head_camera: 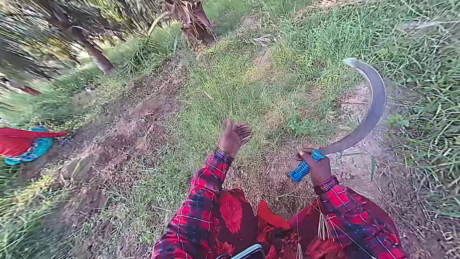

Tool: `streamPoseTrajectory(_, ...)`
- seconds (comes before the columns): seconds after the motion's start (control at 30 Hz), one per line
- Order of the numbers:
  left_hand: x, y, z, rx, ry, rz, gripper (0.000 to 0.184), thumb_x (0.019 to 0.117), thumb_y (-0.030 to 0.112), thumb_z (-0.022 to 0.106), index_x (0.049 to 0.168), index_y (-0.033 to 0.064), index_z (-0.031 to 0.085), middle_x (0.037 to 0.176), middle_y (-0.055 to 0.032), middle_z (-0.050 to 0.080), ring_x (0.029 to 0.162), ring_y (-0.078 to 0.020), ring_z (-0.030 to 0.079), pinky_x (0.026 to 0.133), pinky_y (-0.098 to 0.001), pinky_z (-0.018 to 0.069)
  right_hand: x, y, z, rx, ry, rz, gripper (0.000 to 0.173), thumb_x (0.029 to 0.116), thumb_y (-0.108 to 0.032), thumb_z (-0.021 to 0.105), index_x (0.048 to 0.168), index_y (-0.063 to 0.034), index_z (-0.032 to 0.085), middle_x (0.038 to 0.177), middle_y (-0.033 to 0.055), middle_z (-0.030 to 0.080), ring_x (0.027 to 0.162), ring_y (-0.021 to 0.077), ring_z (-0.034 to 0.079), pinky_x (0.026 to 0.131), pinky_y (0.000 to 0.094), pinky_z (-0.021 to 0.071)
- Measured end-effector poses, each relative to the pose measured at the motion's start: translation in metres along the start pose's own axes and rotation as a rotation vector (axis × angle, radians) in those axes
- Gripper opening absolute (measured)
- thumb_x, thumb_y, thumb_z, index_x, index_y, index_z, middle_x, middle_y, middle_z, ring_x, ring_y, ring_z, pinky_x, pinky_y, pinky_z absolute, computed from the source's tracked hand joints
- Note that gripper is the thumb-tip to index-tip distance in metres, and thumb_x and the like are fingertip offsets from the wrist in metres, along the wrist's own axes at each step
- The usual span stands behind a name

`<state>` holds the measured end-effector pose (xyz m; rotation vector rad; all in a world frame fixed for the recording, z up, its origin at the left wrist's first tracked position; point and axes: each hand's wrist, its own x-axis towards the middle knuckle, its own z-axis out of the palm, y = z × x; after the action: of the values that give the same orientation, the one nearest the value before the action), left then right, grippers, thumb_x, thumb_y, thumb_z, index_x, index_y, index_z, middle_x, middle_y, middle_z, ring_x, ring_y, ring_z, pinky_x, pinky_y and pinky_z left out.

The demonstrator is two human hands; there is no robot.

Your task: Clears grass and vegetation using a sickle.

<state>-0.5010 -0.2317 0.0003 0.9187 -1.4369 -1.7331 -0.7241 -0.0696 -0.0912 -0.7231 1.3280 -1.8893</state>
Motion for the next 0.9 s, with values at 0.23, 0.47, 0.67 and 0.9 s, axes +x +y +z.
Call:
streamPoseTrajectory(0.23,0.001,-0.046,0.051,0.182,0.065,-0.200,0.074,0.1109,0.054,0.007,0.136,0.0047,0.056,0.113,-0.0096,0.071,0.099,-0.0173,0.068,0.092,-0.0378,0.0531,-0.010,0.011,0.007,0.114,-0.568,0.229,0.041,0.0904,-0.012,0.061,0.128,0.0049,0.062,0.119,0.0079,0.072,0.098,0.0141,0.071,0.086,0.0309,0.0608)
streamPoseTrajectory(0.47,0.000,-0.058,0.077,0.291,-0.030,-0.230,0.066,0.1140,0.039,0.008,0.139,-0.0003,0.054,0.120,-0.0144,0.068,0.105,-0.0187,0.065,0.095,-0.0379,0.0501,-0.008,0.010,0.006,0.114,-0.780,0.329,0.073,0.0885,-0.014,0.061,0.155,-0.0011,0.035,0.142,0.0036,0.059,0.093,0.0096,0.071,0.080,0.0279,0.0611)
streamPoseTrajectory(0.67,0.004,-0.056,0.062,0.263,-0.041,-0.158,0.064,0.1126,0.043,0.011,0.142,0.0043,0.052,0.127,-0.0114,0.066,0.106,-0.0170,0.066,0.094,-0.0374,0.0524,-0.003,0.011,0.005,0.041,-0.727,0.249,0.062,0.0864,-0.008,0.058,0.147,0.0013,0.049,0.141,0.0061,0.059,0.088,0.0051,0.069,0.079,0.0235,0.0592)
streamPoseTrajectory(0.9,0.007,-0.015,0.027,0.045,0.126,-0.022,0.056,0.1129,0.047,0.018,0.140,0.0100,0.050,0.121,-0.0043,0.070,0.099,-0.0127,0.071,0.093,-0.0330,0.0561,0.004,0.005,-0.002,0.010,-0.478,0.252,0.061,0.0857,-0.004,0.053,0.147,-0.0032,0.052,0.130,0.0062,0.066,0.070,0.0050,0.064,0.063,0.0229,0.0569)
